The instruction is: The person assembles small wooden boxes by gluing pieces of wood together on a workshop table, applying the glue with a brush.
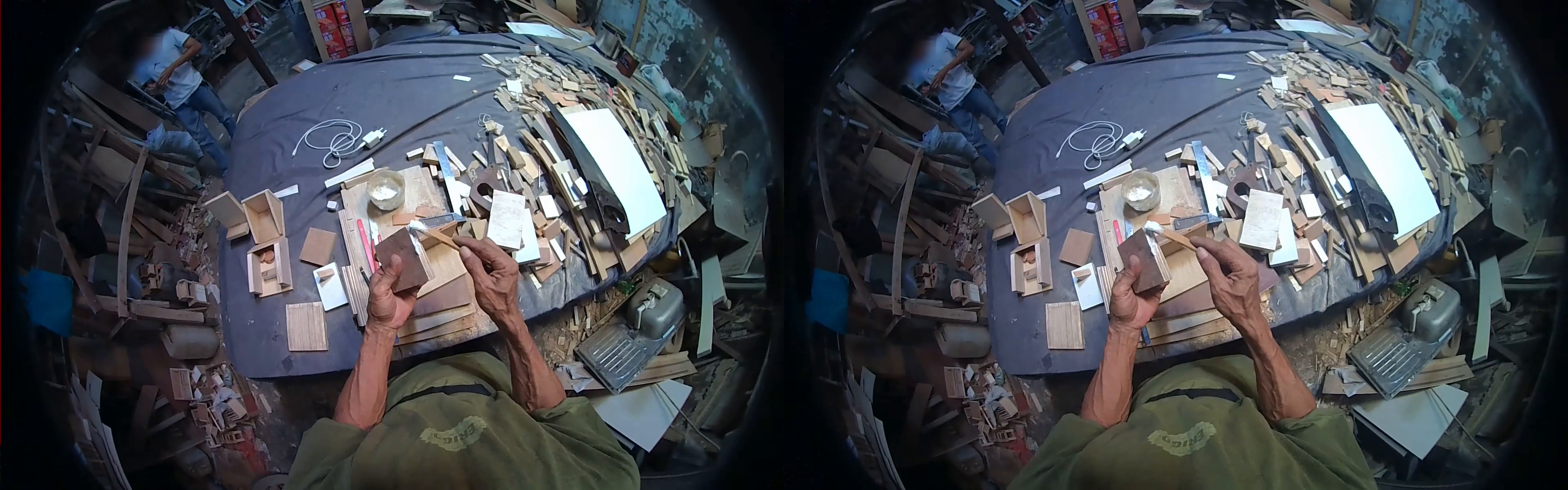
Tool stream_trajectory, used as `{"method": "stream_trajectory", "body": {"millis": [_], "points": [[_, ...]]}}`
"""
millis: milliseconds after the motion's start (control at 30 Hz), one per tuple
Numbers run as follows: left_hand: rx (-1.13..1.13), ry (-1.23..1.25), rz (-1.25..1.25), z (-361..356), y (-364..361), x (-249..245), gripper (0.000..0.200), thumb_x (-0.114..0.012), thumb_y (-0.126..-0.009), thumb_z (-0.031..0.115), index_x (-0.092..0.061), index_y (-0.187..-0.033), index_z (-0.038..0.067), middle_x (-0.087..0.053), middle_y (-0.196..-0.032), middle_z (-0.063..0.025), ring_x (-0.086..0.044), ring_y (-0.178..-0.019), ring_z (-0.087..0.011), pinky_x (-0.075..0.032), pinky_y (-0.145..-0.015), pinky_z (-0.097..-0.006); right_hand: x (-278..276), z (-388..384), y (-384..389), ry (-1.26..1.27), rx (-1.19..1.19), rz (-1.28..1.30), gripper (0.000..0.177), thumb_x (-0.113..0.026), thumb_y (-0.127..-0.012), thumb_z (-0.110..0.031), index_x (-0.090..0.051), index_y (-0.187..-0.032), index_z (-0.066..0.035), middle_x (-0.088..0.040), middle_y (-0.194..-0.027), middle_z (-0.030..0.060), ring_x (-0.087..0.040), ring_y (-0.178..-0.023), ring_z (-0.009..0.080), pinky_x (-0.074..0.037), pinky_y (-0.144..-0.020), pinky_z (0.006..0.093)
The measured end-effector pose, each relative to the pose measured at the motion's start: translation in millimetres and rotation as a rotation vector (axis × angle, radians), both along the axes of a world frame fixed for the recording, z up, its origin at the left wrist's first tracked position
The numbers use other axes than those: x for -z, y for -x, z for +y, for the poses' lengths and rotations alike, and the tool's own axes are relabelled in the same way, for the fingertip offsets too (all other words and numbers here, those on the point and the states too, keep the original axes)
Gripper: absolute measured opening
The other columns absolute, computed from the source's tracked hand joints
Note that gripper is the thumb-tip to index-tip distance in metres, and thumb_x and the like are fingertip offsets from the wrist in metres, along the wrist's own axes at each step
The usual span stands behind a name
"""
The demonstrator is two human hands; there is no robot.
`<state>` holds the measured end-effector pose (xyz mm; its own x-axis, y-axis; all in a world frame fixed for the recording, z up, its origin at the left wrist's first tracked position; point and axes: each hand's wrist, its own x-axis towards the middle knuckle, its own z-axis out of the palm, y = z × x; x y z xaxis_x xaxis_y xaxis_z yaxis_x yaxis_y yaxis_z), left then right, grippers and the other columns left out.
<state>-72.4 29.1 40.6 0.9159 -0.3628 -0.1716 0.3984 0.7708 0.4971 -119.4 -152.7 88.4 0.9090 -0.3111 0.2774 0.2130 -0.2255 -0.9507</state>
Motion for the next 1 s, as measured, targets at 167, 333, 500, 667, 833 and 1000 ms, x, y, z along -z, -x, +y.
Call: {"method": "stream_trajectory", "body": {"millis": [167,333,500,667,833,1000], "points": [[-0.001,0.006,-0.014,2.6,-3.4,7.8,0.037,-0.064,-0.098,0.026,-0.056,-0.128,0.007,-0.068,-0.109,-0.0057,-0.070,-0.094,-0.0204,-0.063,-0.075,-0.0364,8.1,-6.8,0.4,-0.029,-0.093,-0.030,0.021,-0.064,-0.095,-0.009,-0.074,-0.113,-0.005,-0.053,-0.074,-0.0004,-0.047,-0.069,0.0090,-0.038,-0.061,0.0258],[-0.007,-0.016,-0.001,-2.1,-2.1,3.0,0.035,-0.063,-0.098,0.026,-0.057,-0.127,0.007,-0.069,-0.108,-0.0053,-0.070,-0.093,-0.0201,-0.063,-0.075,-0.0354,-0.7,-8.3,-4.2,-0.049,-0.048,0.047,0.020,-0.065,-0.095,-0.009,-0.074,-0.112,-0.004,-0.055,-0.076,-0.0008,-0.048,-0.070,0.0083,-0.039,-0.062,0.0250],[-0.004,-0.022,0.003,-3.4,-3.5,2.5,0.034,-0.062,-0.099,0.027,-0.058,-0.126,0.007,-0.069,-0.106,-0.0047,-0.070,-0.092,-0.0198,-0.063,-0.074,-0.0365,9.9,-19.7,-3.6,-0.177,-0.191,0.091,0.021,-0.066,-0.095,-0.011,-0.074,-0.113,-0.005,-0.060,-0.080,0.0002,-0.052,-0.073,0.0085,-0.042,-0.065,0.0246],[0.007,-0.022,0.000,-6.6,-2.0,5.2,0.033,-0.063,-0.098,0.028,-0.060,-0.124,0.008,-0.070,-0.106,-0.0057,-0.071,-0.092,-0.0203,-0.062,-0.073,-0.0383,20.9,-23.2,-16.0,-0.259,-0.166,0.117,0.022,-0.065,-0.096,-0.015,-0.074,-0.113,-0.005,-0.069,-0.095,0.0038,-0.059,-0.084,0.0102,-0.046,-0.074,0.0247],[-0.010,0.013,0.058,-5.4,-4.1,9.8,0.034,-0.065,-0.097,0.029,-0.060,-0.124,0.009,-0.070,-0.106,-0.0064,-0.070,-0.091,-0.0212,-0.062,-0.073,-0.0391,22.4,-30.8,-9.4,-0.248,-0.306,0.137,0.022,-0.065,-0.096,-0.015,-0.074,-0.113,-0.004,-0.069,-0.097,0.0035,-0.059,-0.088,0.0108,-0.046,-0.077,0.0249],[-0.024,0.022,0.069,-2.2,-6.8,11.3,0.037,-0.066,-0.096,0.030,-0.059,-0.126,0.010,-0.070,-0.106,-0.0059,-0.069,-0.094,-0.0228,-0.060,-0.072,-0.0392,23.4,-41.3,2.7,-0.350,-0.349,0.220,0.021,-0.066,-0.096,-0.014,-0.074,-0.113,-0.003,-0.067,-0.093,0.0022,-0.057,-0.086,0.0101,-0.046,-0.076,0.0253]]}}
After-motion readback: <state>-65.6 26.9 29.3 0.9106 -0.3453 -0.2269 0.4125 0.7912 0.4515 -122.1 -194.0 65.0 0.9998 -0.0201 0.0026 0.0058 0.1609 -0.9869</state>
